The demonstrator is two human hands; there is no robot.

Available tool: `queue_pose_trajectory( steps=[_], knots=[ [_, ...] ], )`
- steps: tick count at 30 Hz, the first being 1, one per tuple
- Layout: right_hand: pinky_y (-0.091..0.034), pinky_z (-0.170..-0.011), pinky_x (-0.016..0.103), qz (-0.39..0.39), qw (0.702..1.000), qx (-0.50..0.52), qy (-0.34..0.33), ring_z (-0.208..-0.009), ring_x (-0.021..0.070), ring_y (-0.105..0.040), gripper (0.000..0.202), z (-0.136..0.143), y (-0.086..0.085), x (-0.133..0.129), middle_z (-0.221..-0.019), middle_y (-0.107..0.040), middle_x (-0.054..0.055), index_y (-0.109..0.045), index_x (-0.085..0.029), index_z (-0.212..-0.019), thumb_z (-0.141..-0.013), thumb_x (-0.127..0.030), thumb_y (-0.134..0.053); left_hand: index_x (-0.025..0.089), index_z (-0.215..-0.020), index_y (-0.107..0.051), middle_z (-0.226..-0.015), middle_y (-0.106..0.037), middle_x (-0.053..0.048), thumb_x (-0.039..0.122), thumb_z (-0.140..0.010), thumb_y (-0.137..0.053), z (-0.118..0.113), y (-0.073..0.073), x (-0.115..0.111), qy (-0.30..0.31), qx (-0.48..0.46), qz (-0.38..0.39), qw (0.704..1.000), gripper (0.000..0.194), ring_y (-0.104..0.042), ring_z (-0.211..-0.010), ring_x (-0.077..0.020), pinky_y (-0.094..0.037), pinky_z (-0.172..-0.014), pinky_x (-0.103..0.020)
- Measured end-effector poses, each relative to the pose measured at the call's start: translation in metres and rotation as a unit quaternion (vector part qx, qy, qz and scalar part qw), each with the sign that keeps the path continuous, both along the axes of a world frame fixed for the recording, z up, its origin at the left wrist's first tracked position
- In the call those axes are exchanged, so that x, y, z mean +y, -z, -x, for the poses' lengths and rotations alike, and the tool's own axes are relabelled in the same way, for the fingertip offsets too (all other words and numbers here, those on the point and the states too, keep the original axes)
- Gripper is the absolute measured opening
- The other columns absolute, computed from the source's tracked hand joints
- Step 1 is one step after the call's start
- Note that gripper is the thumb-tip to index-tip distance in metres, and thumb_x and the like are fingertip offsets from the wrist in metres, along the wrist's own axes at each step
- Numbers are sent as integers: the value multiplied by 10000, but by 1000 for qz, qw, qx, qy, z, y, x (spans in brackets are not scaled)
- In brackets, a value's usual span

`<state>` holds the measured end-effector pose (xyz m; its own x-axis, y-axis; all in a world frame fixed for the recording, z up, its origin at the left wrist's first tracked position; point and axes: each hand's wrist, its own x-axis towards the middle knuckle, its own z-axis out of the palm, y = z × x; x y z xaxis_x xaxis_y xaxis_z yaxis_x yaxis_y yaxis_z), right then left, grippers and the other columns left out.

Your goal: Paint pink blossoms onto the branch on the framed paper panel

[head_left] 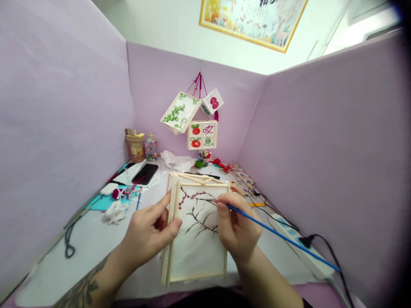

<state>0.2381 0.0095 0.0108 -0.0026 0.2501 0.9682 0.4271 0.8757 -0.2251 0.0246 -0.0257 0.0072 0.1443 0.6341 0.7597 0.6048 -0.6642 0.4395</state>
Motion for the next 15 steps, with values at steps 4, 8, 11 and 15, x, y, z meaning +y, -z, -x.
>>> queue_pose_trajectory(
  steps=[4,8,11,15],
  knots=[
    [-564,-669,283,3,1000,-3,2,-743,162,-676,224,0,1,1,-819,-690,22,-638,-201,-1016,-868,-40,-588,73,-1329,-631,-543,-472,108,201,-874,-632,0,0,0,-1,0,-7,1000,473,-418,-424,-49,-362,-394,-122],
    [-561,-680,279,2,1000,-4,3,-750,160,-678,227,0,1,1,-822,-692,22,-641,-199,-1017,-869,-34,-590,43,-1317,-629,-543,-468,108,200,-878,-629,1,0,0,-2,6,-7,1000,467,-422,-426,-50,-366,-395,-121],
    [-560,-677,280,2,1000,-6,1,-752,160,-677,225,0,0,1,-818,-688,22,-639,-199,-1020,-875,-35,-585,24,-1310,-626,-547,-468,108,200,-880,-629,0,1,0,-3,9,-9,1000,464,-421,-426,-48,-366,-395,-120],
    [-556,-693,274,-1,1000,-12,1,-760,155,-672,216,0,0,1,-817,-677,21,-638,-190,-1011,-878,-30,-582,3,-1296,-629,-550,-468,106,200,-880,-626,-1,0,1,-5,11,-10,1000,460,-415,-424,-46,-367,-397,-120]
  ],
)
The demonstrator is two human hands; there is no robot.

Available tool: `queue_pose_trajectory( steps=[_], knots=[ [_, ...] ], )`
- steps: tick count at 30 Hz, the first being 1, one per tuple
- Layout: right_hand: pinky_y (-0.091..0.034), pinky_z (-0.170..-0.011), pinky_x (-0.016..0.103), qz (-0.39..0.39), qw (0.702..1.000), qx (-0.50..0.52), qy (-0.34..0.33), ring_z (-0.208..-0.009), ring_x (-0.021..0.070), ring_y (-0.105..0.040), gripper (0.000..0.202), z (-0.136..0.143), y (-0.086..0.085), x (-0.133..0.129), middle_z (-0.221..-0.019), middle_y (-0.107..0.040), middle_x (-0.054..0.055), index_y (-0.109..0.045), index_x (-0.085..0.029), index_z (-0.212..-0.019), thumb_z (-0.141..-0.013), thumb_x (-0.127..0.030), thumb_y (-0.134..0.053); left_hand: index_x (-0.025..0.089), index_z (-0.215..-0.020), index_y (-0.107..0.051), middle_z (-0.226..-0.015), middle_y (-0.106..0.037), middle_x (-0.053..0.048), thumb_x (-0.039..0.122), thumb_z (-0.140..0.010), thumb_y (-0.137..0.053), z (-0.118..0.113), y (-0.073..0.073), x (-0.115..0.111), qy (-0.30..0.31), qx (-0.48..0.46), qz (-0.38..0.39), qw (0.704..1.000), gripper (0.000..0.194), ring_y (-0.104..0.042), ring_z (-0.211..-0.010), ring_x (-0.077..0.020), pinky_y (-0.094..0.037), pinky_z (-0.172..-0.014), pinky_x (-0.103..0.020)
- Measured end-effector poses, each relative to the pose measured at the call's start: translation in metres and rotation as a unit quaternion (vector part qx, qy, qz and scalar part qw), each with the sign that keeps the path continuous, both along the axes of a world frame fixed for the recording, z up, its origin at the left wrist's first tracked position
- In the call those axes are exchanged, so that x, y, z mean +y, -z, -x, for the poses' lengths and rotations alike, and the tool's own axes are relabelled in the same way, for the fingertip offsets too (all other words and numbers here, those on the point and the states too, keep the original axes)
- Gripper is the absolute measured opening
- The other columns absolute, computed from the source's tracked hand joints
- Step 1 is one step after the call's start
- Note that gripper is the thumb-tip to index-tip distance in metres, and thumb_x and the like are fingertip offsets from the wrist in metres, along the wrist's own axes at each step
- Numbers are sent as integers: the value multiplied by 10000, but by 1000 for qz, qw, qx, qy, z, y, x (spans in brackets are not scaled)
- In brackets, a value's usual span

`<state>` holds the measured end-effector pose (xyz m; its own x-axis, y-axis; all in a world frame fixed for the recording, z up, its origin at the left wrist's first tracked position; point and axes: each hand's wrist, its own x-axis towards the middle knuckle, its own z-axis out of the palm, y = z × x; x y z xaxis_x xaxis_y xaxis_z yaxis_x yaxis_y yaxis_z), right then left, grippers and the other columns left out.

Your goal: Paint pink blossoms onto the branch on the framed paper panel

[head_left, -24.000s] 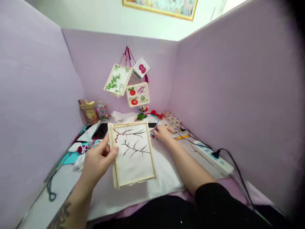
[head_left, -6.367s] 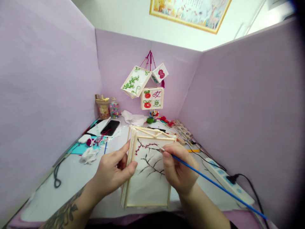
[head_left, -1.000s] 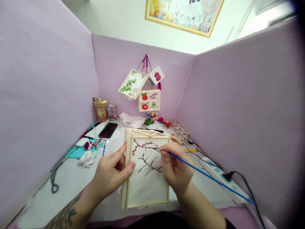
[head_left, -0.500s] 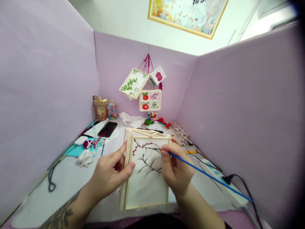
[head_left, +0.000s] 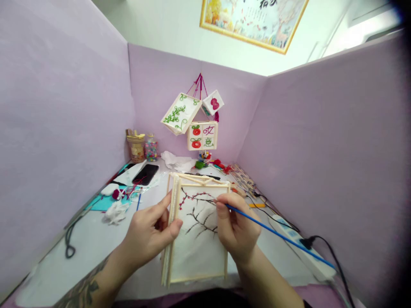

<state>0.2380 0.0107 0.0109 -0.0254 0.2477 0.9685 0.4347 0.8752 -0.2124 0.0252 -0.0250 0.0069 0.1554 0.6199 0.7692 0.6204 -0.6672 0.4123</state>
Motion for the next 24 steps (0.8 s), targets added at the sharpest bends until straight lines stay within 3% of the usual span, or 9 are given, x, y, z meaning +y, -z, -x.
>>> queue_pose_trajectory(
  steps=[11,24],
  knots=[
    [-558,-706,275,1,1000,1,1,-774,158,-676,219,0,1,0,-826,-678,22,-640,-190,-1014,-877,-29,-585,59,-1328,-627,-549,-473,107,187,-871,-637,1,2,1,6,-11,-1,1000,475,-414,-424,-48,-366,-396,-120],
    [-560,-693,280,2,1000,-1,-2,-764,161,-679,215,-1,1,-1,-829,-687,24,-643,-189,-1008,-876,-33,-576,44,-1312,-627,-548,-467,109,195,-878,-636,1,3,0,4,-6,-7,1000,460,-412,-426,-48,-364,-394,-124]
  ],
)
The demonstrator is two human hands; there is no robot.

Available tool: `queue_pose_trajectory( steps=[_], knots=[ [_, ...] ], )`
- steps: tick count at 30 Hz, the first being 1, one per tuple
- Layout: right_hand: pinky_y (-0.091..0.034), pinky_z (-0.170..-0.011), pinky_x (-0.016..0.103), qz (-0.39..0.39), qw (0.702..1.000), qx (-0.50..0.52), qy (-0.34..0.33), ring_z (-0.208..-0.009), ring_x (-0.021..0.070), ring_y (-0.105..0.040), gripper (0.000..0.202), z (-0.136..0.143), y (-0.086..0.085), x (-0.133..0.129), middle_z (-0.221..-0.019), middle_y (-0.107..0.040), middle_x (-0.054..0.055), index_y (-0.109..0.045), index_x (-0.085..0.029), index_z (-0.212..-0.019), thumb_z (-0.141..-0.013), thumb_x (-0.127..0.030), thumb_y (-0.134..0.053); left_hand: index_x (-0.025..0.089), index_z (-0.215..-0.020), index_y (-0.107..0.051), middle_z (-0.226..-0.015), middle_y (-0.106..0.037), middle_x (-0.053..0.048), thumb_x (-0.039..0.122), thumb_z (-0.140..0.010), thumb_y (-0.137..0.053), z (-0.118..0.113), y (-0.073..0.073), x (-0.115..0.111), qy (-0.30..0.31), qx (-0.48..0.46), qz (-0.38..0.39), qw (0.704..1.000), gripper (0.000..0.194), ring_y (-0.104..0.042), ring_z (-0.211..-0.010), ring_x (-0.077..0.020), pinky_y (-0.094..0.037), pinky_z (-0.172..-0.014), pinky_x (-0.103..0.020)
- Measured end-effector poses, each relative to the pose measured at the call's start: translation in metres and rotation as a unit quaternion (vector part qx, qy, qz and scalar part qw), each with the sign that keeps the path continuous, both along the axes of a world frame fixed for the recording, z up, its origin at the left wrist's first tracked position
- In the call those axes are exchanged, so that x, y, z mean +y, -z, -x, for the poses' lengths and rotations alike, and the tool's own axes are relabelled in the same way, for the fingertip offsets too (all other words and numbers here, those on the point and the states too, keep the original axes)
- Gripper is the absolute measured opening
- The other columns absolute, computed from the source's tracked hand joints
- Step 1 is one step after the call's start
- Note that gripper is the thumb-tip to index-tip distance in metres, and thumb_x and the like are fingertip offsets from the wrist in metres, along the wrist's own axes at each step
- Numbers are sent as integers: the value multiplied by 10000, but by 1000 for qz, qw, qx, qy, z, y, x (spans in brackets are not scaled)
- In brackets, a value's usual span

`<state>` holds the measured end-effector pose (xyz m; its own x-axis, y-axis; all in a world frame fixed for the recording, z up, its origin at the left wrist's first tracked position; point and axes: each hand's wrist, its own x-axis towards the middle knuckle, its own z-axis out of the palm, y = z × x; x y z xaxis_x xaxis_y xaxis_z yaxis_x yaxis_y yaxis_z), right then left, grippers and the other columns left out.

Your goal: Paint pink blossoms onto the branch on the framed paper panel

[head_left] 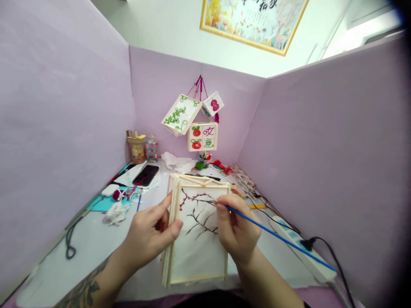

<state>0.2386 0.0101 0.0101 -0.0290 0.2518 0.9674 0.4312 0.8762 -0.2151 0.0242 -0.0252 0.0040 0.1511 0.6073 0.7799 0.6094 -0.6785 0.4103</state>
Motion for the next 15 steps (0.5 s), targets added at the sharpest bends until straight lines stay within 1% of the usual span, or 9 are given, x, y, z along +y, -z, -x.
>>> queue_pose_trajectory(
  steps=[5,15],
  knots=[
    [-557,-715,275,3,1000,-7,3,-776,154,-675,207,0,0,0,-839,-687,27,-639,-183,-1010,-881,-33,-578,47,-1318,-625,-546,-466,111,198,-880,-633,1,0,0,-7,4,3,1000,463,-417,-425,-48,-368,-398,-127],
    [-557,-703,277,9,1000,-5,-1,-763,156,-676,209,1,0,1,-831,-682,26,-639,-185,-1006,-878,-32,-578,70,-1330,-619,-548,-471,113,209,-888,-622,1,0,1,-3,-1,0,1000,464,-412,-425,-47,-363,-395,-124]
  ],
)
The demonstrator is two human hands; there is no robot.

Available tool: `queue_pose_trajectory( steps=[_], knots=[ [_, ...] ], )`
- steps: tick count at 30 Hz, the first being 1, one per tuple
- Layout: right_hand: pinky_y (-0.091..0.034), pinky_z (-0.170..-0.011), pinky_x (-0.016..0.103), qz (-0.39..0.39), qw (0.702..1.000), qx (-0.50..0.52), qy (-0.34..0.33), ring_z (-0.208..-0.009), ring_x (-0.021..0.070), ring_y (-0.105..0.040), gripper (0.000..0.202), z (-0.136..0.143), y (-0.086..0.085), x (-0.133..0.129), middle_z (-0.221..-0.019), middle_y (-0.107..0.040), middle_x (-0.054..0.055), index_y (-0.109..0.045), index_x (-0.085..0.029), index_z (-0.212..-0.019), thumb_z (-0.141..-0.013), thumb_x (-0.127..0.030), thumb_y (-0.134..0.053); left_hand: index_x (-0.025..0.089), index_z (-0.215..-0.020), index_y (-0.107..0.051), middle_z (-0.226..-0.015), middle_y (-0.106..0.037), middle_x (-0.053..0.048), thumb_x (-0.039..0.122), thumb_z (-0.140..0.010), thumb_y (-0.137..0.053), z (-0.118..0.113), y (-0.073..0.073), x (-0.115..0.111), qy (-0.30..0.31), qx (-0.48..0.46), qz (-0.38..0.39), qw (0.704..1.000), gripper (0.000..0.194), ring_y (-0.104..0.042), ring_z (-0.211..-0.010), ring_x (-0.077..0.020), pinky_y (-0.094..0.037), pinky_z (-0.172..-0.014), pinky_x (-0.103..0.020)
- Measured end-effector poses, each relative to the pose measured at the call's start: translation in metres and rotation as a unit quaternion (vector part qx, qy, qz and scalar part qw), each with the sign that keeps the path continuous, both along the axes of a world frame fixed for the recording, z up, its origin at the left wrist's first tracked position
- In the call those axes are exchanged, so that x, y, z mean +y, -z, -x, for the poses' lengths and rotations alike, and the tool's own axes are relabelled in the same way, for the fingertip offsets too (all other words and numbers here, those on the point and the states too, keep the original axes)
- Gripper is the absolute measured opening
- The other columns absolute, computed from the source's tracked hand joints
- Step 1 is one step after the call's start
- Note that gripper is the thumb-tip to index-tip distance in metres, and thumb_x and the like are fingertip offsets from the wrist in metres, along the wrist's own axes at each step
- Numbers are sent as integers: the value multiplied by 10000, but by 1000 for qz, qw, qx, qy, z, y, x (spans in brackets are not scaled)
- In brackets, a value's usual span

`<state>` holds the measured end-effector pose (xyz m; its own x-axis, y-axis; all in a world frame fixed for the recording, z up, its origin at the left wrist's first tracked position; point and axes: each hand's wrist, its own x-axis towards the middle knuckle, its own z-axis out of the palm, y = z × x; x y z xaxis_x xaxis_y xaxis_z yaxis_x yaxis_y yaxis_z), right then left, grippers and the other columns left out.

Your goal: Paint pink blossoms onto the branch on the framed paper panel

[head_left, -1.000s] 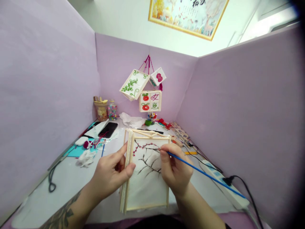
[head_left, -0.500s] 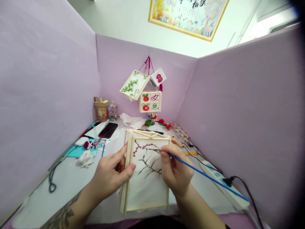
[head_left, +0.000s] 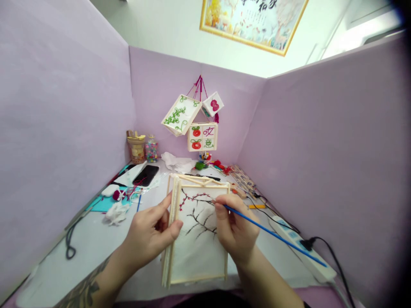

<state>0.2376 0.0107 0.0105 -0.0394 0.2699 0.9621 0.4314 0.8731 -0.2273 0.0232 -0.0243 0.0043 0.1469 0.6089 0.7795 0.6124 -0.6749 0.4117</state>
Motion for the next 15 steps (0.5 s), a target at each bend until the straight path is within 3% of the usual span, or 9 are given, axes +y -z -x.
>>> queue_pose_trajectory(
  steps=[15],
  knots=[
    [-565,-671,288,-7,1000,2,6,-744,165,-676,210,-1,0,0,-803,-682,22,-632,-199,-1001,-874,-44,-573,120,-1341,-622,-538,-475,116,218,-881,-624,0,-2,-1,-8,9,2,1000,470,-416,-419,-48,-365,-399,-127]
  ],
)
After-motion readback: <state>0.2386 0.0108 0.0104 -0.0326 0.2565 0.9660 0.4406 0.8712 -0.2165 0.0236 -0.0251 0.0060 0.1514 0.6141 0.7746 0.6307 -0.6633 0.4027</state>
